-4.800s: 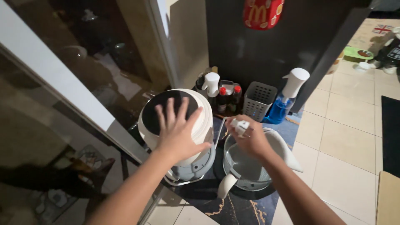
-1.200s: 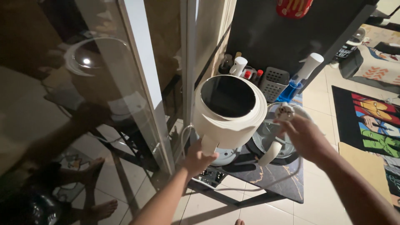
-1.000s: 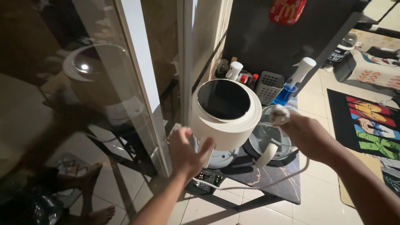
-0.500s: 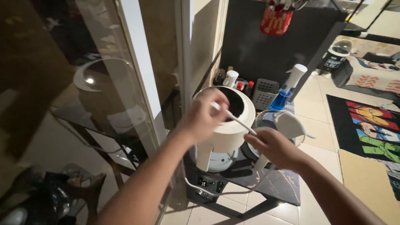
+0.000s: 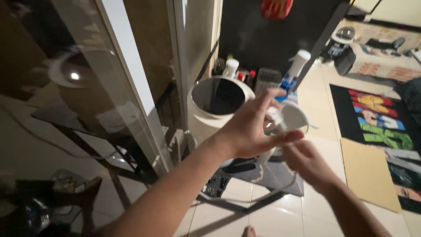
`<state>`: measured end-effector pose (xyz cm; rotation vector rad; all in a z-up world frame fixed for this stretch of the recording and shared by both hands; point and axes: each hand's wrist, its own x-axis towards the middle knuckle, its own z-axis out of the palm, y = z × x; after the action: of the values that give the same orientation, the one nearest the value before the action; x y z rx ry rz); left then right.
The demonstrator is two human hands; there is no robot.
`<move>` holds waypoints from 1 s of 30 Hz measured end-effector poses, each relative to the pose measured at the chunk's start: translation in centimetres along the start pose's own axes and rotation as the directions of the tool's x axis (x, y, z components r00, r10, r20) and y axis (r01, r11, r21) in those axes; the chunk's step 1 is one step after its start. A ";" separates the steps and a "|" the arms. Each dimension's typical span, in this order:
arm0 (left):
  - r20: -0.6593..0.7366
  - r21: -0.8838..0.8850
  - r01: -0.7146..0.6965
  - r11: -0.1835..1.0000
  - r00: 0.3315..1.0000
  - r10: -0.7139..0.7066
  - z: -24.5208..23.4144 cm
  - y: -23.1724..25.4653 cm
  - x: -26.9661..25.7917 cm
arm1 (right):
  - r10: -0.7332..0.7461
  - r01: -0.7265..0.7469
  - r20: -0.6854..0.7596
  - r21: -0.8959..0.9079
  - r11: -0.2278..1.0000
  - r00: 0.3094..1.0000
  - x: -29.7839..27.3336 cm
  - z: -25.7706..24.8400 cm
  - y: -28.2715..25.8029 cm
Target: Cleaning and wiping an electric kettle and a glass pitcher with a cloth and cleaning spray.
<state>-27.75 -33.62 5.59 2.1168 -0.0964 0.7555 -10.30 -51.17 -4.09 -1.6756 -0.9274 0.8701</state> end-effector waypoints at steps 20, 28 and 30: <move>0.073 -0.989 0.144 -0.047 0.182 -0.981 13.1 -43.1 -26.6 | 0.283 0.021 -0.649 0.419 0.908 0.706 -11.8 -14.4 8.6; 0.072 -0.995 0.067 -0.070 0.022 -0.997 9.3 -44.4 -25.9 | 0.388 0.112 -0.581 0.644 0.757 0.716 -10.5 -18.4 16.5; 0.060 -0.993 0.111 -0.044 0.148 -0.987 8.1 -44.0 -25.9 | 0.419 0.130 -0.576 0.682 0.720 0.702 -9.6 -17.8 15.2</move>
<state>-30.53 -17.28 -43.42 0.2816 0.8979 0.6055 3.64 -70.29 -13.11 -1.2359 0.1124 0.4867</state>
